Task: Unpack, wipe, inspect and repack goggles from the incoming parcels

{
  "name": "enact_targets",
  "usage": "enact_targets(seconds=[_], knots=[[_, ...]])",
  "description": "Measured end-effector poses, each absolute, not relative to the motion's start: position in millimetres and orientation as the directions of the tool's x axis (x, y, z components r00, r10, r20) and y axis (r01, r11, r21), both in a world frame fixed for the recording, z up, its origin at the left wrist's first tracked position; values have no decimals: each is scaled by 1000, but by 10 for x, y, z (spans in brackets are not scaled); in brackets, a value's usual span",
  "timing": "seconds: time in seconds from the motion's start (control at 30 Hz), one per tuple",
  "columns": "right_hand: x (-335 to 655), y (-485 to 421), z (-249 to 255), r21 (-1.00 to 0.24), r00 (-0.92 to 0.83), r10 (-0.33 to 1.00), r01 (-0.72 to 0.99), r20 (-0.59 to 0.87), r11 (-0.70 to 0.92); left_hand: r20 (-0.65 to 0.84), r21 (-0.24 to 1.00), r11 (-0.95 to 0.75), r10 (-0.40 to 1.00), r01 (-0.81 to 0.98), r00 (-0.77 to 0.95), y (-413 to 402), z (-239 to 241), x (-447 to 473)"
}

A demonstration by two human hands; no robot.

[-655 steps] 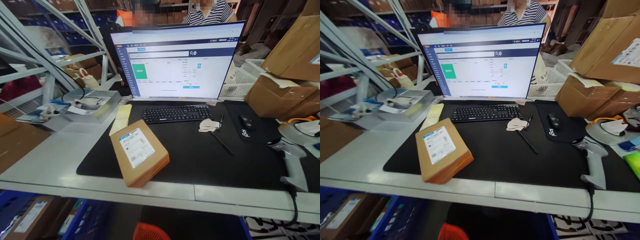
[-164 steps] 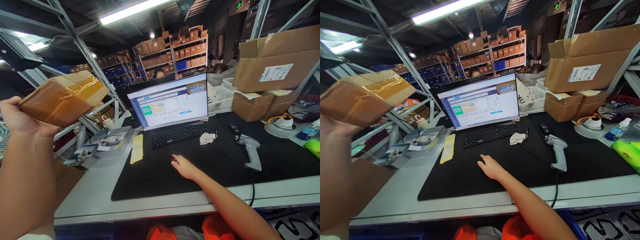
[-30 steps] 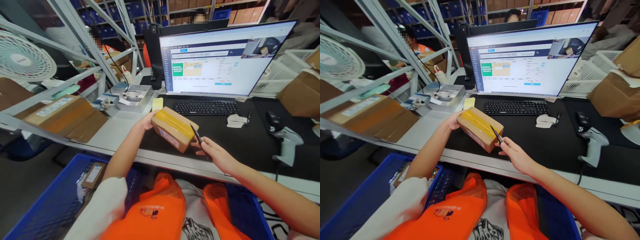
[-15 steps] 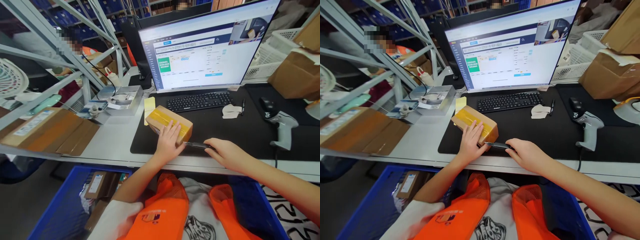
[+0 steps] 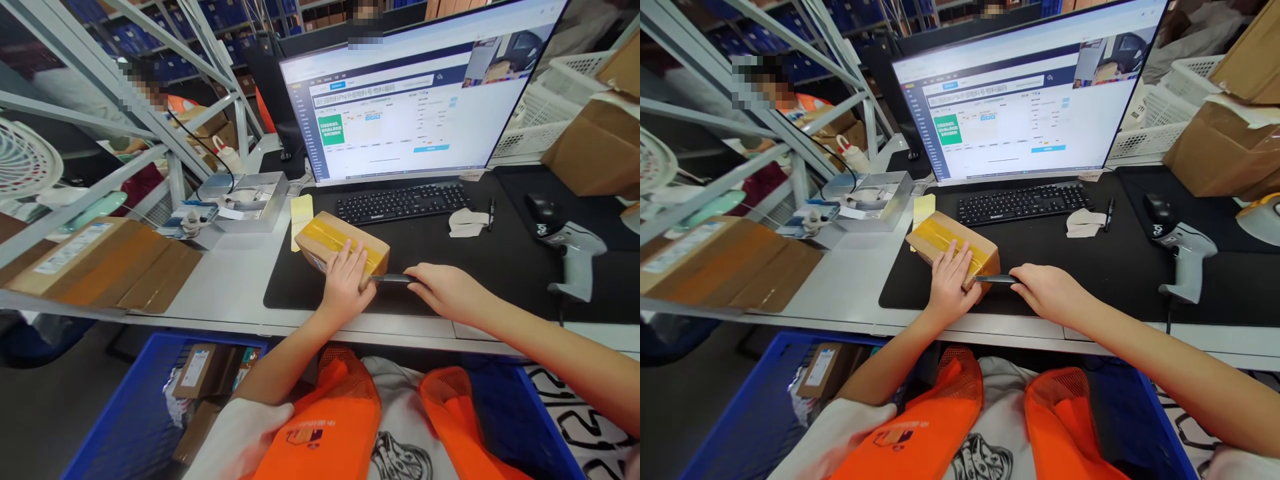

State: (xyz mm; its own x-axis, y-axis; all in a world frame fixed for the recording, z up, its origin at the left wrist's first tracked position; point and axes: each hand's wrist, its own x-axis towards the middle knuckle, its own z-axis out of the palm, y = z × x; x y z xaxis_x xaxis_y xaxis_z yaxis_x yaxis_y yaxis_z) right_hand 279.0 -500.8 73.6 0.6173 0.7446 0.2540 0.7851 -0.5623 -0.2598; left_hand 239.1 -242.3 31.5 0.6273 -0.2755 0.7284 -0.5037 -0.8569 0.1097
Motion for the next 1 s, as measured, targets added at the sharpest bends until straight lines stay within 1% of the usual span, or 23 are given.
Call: enact_targets(seconds=[0.07,0.1,0.13,0.17,0.23,0.27,0.3,0.37,0.43,0.47,0.53,0.57,0.6,0.67,0.7,0.73,0.77,0.8,0.87,0.93,0.97,1.0], knots=[[2935,-5072,715,-232,613,748,789,254,-568,723,108,-859,-278,-501,633,-2417,307,2400],[3045,-5143,700,-223,634,729,773,258,-594,717,112,-861,-275,-496,641,-2418,301,2401],[3170,-5239,681,-218,677,685,735,270,-642,710,117,-866,-269,-486,651,-2423,296,2401],[3299,-5352,658,-218,738,608,670,292,-710,706,119,-871,-263,-477,657,-2433,291,2397],[3516,-5593,604,-243,854,395,484,338,-841,706,111,-880,-257,-462,660,-2455,295,2378],[3581,-5701,575,-255,883,318,414,345,-874,707,107,-880,-259,-462,658,-2457,307,2363],[3608,-5789,547,-273,897,271,374,348,-886,701,108,-873,-272,-476,659,-2442,328,2347],[3546,-5886,495,-324,902,264,377,342,-868,674,148,-820,-325,-552,664,-2335,392,2324],[3364,-5875,446,-419,903,283,406,324,-812,661,235,-755,-338,-613,670,-2091,464,2343],[3247,-5833,423,-487,912,280,399,300,-777,665,287,-738,-305,-610,682,-1922,493,2379],[2996,-5679,386,-656,938,263,345,224,-671,671,390,-770,-137,-504,729,-1538,525,2513],[2874,-5570,374,-746,947,268,307,177,-591,633,462,-776,-51,-430,772,-1354,524,2605],[2761,-5442,369,-827,948,289,265,131,-496,550,565,-735,-2,-374,835,-1196,512,2704],[2584,-5145,385,-938,925,373,184,66,-292,329,787,-547,-18,-284,944,-1005,465,2882],[2533,-4988,406,-968,907,418,147,49,-205,255,855,-459,-33,-241,966,-983,436,2942],[2513,-4838,435,-985,892,450,115,45,-130,223,893,-397,-22,-213,975,-1008,407,2975],[2529,-4703,473,-994,887,458,92,51,-67,229,906,-371,28,-202,973,-1072,382,2977],[2578,-4593,518,-997,897,438,75,63,-10,251,902,-383,95,-198,963,-1163,362,2949],[2756,-4474,625,-995,940,332,51,77,86,292,875,-450,199,-178,936,-1377,333,2820],[2976,-4495,737,-989,971,229,28,62,148,257,842,-519,142,-149,956,-1560,322,2656],[3075,-4545,787,-988,977,209,16,49,156,257,822,-543,84,-172,963,-1625,327,2585],[3157,-4609,828,-990,978,208,4,33,140,286,777,-593,32,-212,958,-1672,342,2531]])
